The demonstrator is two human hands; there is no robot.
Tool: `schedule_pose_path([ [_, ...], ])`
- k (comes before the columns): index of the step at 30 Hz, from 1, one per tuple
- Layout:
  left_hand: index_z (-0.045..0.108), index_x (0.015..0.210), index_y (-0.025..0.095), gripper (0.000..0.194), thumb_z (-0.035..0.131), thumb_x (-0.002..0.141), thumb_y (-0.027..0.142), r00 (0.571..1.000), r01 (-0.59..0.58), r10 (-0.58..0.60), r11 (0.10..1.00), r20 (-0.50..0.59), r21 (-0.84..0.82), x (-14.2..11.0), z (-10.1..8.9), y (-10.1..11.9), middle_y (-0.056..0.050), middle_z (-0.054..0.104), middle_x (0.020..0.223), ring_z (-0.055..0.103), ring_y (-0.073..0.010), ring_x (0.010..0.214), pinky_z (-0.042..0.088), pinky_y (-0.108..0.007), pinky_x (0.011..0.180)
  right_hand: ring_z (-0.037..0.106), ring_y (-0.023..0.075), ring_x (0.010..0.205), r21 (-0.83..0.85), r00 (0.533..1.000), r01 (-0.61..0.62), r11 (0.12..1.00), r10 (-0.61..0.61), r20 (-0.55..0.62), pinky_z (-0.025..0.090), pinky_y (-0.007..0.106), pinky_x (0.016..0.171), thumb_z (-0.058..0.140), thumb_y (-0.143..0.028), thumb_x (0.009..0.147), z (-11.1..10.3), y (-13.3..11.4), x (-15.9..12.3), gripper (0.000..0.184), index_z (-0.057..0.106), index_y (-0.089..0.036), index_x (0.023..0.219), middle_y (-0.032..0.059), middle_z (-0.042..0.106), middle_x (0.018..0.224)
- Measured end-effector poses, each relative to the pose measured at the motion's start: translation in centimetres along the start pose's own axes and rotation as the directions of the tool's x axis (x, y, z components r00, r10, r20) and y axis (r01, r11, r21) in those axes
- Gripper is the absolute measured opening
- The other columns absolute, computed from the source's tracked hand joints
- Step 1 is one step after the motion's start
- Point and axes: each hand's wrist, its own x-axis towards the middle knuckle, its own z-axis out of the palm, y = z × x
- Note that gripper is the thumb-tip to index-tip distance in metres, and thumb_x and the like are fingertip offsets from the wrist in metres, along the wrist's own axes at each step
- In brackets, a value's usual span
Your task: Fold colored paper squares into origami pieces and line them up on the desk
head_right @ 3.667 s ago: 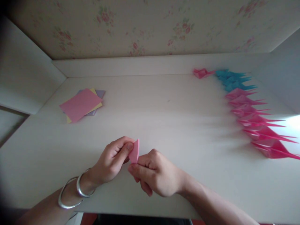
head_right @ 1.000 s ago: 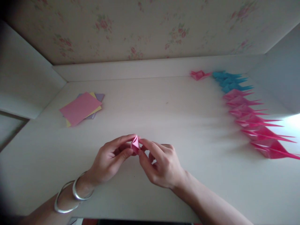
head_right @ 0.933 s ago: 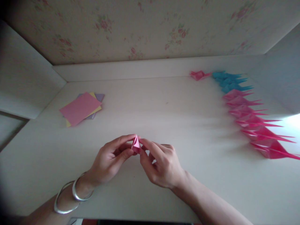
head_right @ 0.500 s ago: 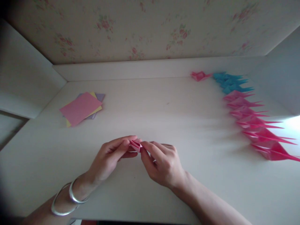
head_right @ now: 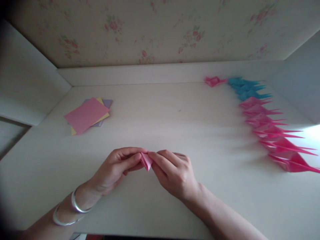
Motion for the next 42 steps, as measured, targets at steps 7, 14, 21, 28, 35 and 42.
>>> schedule_pose_path([
  [7, 0.077, 0.094, 0.017, 0.015, 0.077, 0.081, 0.024, 0.999, -0.042, 0.04, 0.994, 0.016, 0.106, -0.1, 0.5, -0.1, -0.003, 0.076, 0.089, 0.069, -0.0123, 0.082, 0.056, -0.021, 0.078, 0.065, 0.0119, 0.059, -0.032, 1.0, -0.009, 0.999, 0.009, -0.015, 0.049, 0.024, 0.057, 0.06, -0.013, 0.091, 0.3, 0.3, -0.3, 0.012, 0.067, -0.02, 0.098, 0.0023, 0.072, 0.075],
  [14, 0.078, 0.099, 0.018, 0.021, 0.076, 0.082, 0.03, 1.0, -0.031, 0.031, 0.999, 0.004, 0.034, -0.2, 0.8, -0.5, -0.004, 0.076, 0.093, 0.069, -0.0142, 0.085, 0.056, -0.025, 0.081, 0.056, 0.0102, 0.052, -0.046, 0.998, -0.044, 0.998, 0.041, -0.051, 0.045, 0.023, 0.053, 0.059, -0.012, 0.091, 0.5, -0.1, -0.2, 0.009, 0.063, -0.02, 0.087, -0.0002, 0.065, 0.065],
  [21, 0.08, 0.088, 0.019, 0.014, 0.081, 0.076, 0.027, 0.998, -0.057, 0.058, 0.998, -0.029, 0.011, 0.0, 0.9, -0.9, -0.001, 0.076, 0.081, 0.066, -0.0099, 0.075, 0.055, -0.018, 0.073, 0.057, 0.0101, 0.053, -0.028, 0.996, 0.026, 0.999, -0.028, -0.079, 0.045, 0.022, 0.054, 0.06, -0.01, 0.09, 0.6, -0.2, -0.3, 0.01, 0.061, -0.02, 0.093, -0.0015, 0.064, 0.065],
  [28, 0.079, 0.083, 0.017, 0.011, 0.081, 0.077, 0.026, 0.998, -0.038, 0.04, 0.999, -0.057, 0.036, -0.1, 0.8, -0.6, 0.0, 0.074, 0.074, 0.065, -0.0096, 0.069, 0.054, -0.019, 0.068, 0.051, 0.0097, 0.05, 0.051, 0.998, -0.044, 0.998, 0.045, -0.032, 0.042, 0.023, 0.05, 0.057, -0.009, 0.088, 0.5, -0.6, 0.0, 0.012, 0.062, -0.019, 0.093, -0.0021, 0.059, 0.064],
  [35, 0.077, 0.082, 0.015, 0.011, 0.075, 0.083, 0.026, 0.993, -0.071, 0.089, 0.971, -0.073, 0.228, 0.1, 0.2, 0.1, -0.002, 0.074, 0.072, 0.065, -0.0109, 0.068, 0.053, -0.02, 0.068, 0.061, 0.0097, 0.059, 0.398, 0.942, -0.312, 0.863, 0.228, 0.245, 0.049, 0.019, 0.053, 0.051, -0.011, 0.092, -0.4, -0.9, 0.8, 0.022, 0.064, -0.017, 0.109, 0.0015, 0.066, 0.076],
  [42, 0.076, 0.091, 0.018, 0.017, 0.074, 0.083, 0.033, 0.984, -0.071, 0.106, 0.97, -0.141, 0.231, 0.2, 0.2, -0.2, -0.001, 0.074, 0.079, 0.065, -0.0101, 0.072, 0.053, -0.018, 0.07, 0.061, 0.0084, 0.053, 0.392, 0.905, -0.42, 0.818, 0.347, 0.246, 0.046, 0.015, 0.042, 0.054, -0.014, 0.09, -0.1, -1.0, 0.7, 0.02, 0.066, -0.017, 0.105, -0.0004, 0.068, 0.069],
])
